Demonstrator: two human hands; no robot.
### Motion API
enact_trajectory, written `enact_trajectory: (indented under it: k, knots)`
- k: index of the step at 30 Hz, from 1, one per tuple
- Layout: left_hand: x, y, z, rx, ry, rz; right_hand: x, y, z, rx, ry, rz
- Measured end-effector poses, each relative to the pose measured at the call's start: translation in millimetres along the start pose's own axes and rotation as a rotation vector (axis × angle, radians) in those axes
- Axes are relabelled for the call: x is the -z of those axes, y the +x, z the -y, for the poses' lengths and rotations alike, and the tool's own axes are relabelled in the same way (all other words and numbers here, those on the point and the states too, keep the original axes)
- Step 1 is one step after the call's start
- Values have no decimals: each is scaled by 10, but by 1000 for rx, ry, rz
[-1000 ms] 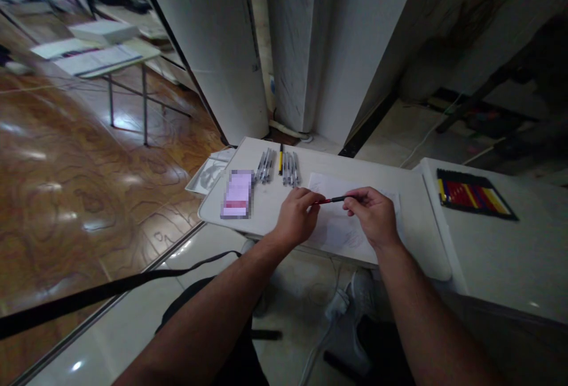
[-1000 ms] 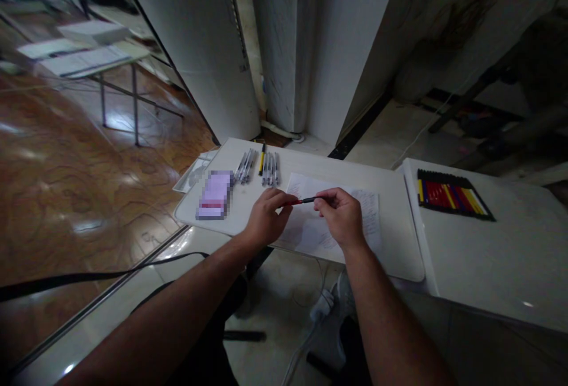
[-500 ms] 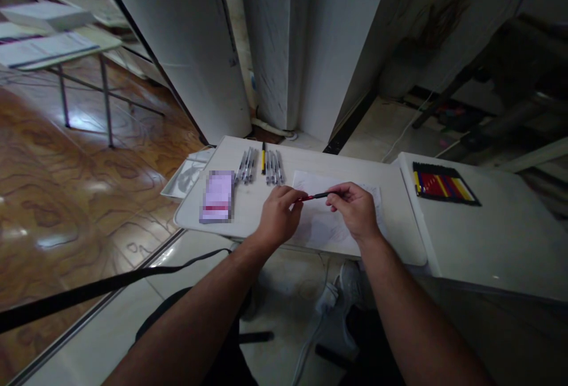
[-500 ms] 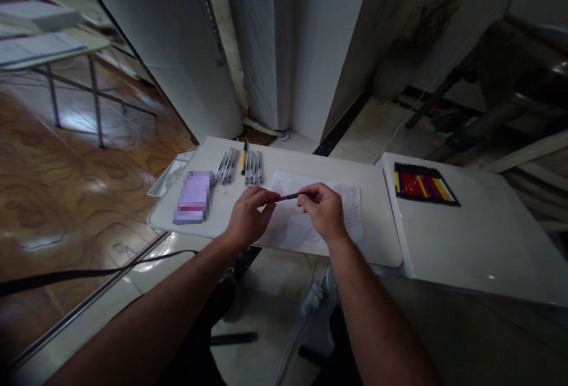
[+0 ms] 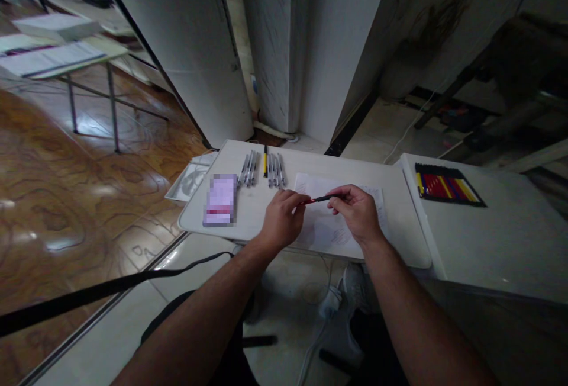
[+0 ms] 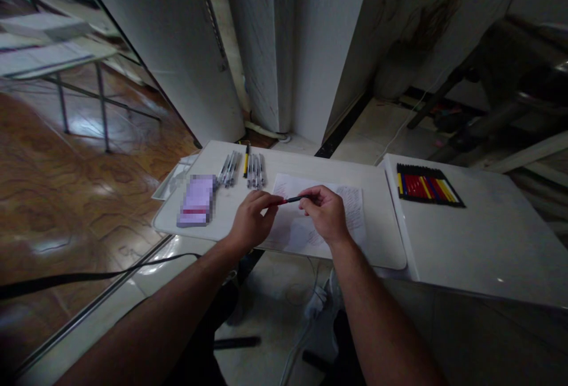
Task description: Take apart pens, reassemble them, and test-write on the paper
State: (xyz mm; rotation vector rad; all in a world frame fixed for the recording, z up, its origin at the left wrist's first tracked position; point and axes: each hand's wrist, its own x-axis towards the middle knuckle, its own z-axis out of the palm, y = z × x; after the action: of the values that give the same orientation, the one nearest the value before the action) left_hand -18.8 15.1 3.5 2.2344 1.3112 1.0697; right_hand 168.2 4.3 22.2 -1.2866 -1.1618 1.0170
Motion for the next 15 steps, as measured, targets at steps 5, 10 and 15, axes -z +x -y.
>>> enact_trajectory:
  k: [5,10,15]
  knots:
    - [12,-8,-26,31,-4,16,13,-10,-29,-10,-43,-27]
    - [3,-19,-24,49,-6,0,23,-14,-41,-21,-73,-39]
    - [-1,-25,-17,58,-11,0,27,-23,-38,-39,-99,-34]
